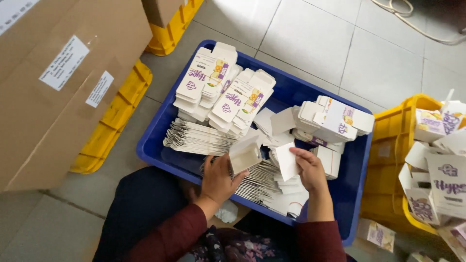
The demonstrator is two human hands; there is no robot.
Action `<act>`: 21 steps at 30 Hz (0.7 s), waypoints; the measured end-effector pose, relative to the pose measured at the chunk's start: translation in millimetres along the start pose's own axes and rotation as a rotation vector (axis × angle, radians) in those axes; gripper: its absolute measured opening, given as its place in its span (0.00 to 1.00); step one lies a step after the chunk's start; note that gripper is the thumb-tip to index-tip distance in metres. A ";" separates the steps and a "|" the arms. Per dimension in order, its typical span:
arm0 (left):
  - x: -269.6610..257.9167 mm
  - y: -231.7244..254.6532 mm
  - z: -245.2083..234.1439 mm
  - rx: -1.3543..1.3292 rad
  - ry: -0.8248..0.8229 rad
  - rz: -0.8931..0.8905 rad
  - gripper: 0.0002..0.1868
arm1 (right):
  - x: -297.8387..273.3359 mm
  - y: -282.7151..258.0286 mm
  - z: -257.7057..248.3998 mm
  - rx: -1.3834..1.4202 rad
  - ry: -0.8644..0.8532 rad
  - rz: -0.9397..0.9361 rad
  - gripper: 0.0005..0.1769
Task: Folding flat cardboard templates into small product boxes by hand.
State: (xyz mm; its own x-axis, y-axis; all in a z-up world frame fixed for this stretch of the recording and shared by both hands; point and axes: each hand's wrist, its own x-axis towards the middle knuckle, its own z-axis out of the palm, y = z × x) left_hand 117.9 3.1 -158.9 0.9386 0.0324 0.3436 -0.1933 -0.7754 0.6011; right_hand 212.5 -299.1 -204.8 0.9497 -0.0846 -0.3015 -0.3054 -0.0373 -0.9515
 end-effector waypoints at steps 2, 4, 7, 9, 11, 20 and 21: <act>-0.5 3.1 -1.9 -0.002 0.026 0.027 0.37 | -13.6 15.5 2.1 0.107 0.015 0.032 0.21; 0.2 3.7 -3.8 0.025 0.049 0.033 0.36 | -27.4 15.5 18.5 0.147 -0.046 0.167 0.20; 0.3 4.3 -4.2 0.004 0.065 0.032 0.36 | -43.4 18.8 38.2 -0.019 0.119 0.105 0.20; -1.9 -1.7 1.6 0.013 0.065 0.032 0.37 | -60.9 -3.5 56.0 -0.107 0.148 0.016 0.20; -2.5 -4.9 5.2 0.019 0.063 0.035 0.38 | -71.2 -12.4 67.1 -0.194 0.182 -0.072 0.20; -3.1 -3.3 5.6 0.010 0.037 -0.005 0.35 | -95.1 -43.1 65.1 -0.446 -0.154 -0.112 0.50; -4.7 -6.3 8.9 0.015 0.042 -0.003 0.36 | -97.7 -48.1 65.4 -0.561 -0.177 -0.124 0.52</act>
State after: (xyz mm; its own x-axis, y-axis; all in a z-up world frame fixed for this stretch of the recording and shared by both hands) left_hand 117.3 2.2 -170.7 0.9262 0.0608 0.3722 -0.1860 -0.7849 0.5911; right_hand 138.9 -223.9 -133.5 0.9630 0.1192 -0.2419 -0.1358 -0.5604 -0.8170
